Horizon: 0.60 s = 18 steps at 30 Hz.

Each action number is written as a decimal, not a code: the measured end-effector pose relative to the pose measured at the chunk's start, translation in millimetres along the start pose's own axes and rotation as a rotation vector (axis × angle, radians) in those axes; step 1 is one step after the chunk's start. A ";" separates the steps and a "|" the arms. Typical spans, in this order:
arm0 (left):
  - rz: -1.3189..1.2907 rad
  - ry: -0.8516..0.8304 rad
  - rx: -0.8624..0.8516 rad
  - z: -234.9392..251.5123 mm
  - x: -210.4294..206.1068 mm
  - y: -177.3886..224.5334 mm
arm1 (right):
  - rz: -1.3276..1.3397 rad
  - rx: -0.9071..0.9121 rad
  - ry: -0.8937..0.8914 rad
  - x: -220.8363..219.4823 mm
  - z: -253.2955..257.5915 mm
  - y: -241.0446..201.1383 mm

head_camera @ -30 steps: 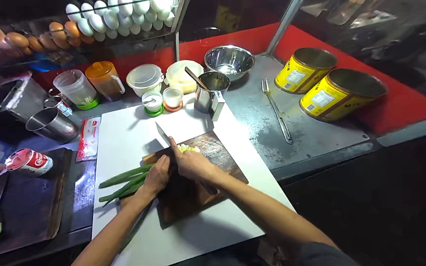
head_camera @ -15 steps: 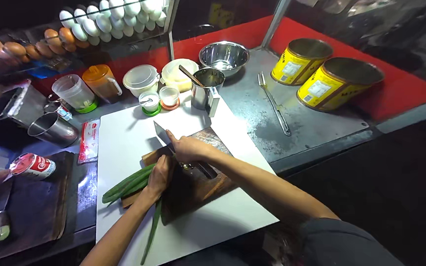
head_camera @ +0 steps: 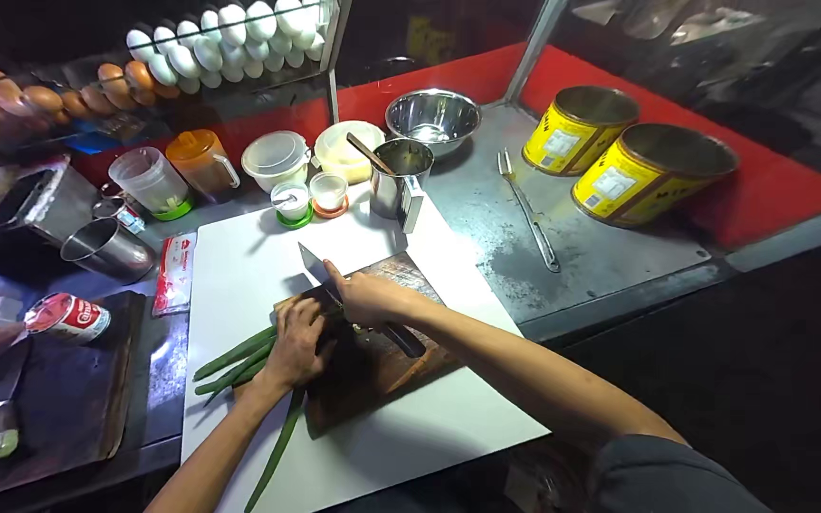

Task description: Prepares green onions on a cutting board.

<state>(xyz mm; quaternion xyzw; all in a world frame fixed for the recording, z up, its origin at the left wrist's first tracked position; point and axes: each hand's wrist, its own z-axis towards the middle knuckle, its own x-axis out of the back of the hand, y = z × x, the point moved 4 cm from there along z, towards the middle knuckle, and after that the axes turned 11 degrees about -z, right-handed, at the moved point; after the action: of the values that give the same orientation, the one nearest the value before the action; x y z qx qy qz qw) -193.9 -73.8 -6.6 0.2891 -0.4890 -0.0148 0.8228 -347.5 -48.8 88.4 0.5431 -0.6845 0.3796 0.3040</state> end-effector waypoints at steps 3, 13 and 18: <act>-0.120 -0.104 0.077 4.1 6.1 -15.6 | 0.007 -0.032 -0.080 15.5 -10.8 -8.5; -0.051 0.003 0.186 22.8 -0.9 -0.2 | -0.002 -0.027 -0.012 -2.4 2.5 -9.3; -0.024 0.067 0.245 21.8 -2.0 6.7 | -0.009 -0.081 0.094 -21.4 -1.6 -20.3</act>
<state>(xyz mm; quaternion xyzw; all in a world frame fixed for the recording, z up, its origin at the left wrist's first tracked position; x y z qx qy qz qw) -214.5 -77.7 2.8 0.3937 -0.4559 0.0450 0.7969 -323.0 -39.0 75.4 0.5150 -0.6816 0.3755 0.3593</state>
